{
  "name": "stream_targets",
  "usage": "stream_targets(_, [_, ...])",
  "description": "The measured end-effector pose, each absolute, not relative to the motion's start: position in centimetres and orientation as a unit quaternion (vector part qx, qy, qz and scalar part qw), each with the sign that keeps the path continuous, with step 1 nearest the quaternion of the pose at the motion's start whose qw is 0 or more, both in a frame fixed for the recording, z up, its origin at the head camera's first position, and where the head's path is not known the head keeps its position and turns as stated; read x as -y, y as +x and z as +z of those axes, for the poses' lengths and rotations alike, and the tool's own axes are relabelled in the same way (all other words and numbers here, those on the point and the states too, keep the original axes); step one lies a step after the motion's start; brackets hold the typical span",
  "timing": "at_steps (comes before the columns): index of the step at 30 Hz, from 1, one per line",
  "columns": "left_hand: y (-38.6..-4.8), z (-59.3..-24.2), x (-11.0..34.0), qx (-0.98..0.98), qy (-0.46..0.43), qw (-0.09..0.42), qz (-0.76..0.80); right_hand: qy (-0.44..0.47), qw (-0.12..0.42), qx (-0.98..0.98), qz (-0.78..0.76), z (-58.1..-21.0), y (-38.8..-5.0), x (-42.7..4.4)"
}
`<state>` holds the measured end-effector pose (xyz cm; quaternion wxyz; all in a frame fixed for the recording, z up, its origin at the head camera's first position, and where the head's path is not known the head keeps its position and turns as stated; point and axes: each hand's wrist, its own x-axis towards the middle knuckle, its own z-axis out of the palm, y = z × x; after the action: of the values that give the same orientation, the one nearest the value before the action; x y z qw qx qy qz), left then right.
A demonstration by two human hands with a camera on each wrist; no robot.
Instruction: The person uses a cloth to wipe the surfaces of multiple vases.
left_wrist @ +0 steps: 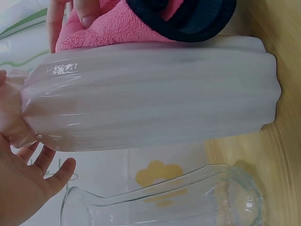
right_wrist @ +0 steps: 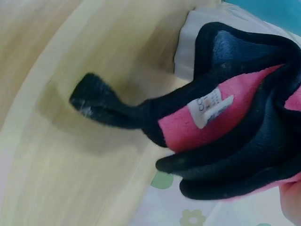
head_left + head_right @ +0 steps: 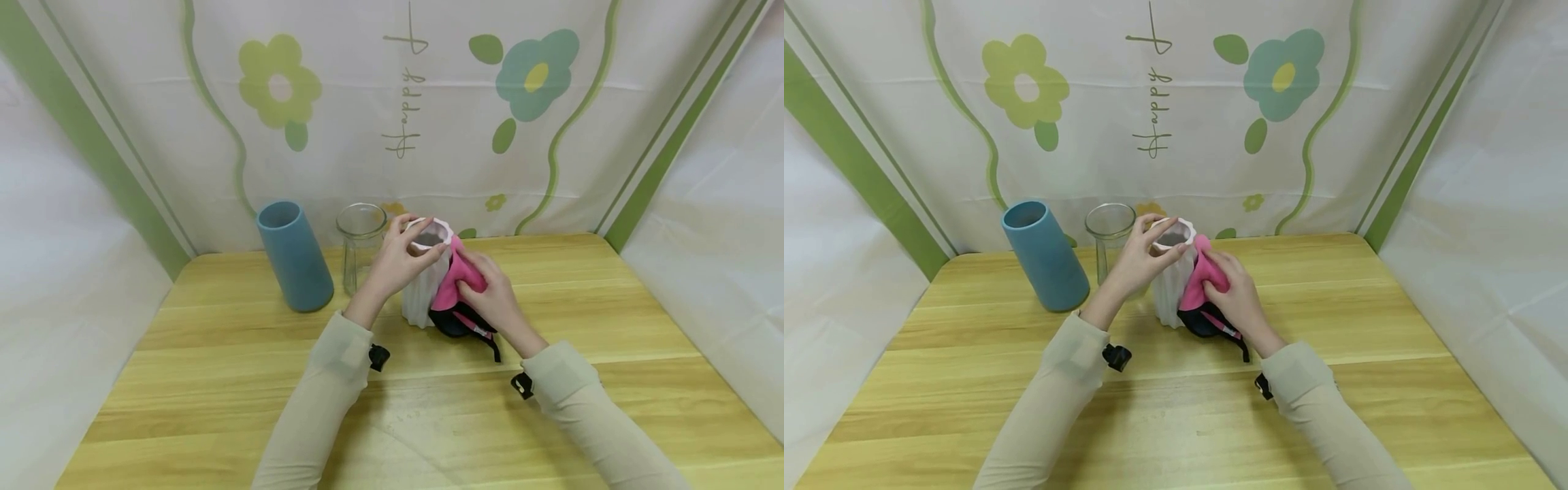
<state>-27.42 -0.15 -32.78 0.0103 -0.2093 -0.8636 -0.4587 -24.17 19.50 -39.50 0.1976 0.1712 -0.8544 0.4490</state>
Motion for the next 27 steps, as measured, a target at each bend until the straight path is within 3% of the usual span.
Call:
stream_targets(8, [-27.5,-32.8,0.2,0.864,-0.210,0.013,-0.458,0.218,0.204,0.858,0.417,-40.5,-24.5,-19.5])
stream_targets(20, [-27.5,-32.8,0.2,0.876,-0.205,0.029,-0.435,0.163,0.100,0.910,0.368,-42.5,-24.1,-19.6])
stream_targets(27, [-27.6,-32.9,0.3,0.877,-0.206,0.037,-0.432,0.171,0.117,0.903,0.376,-42.7,-24.0,-19.4])
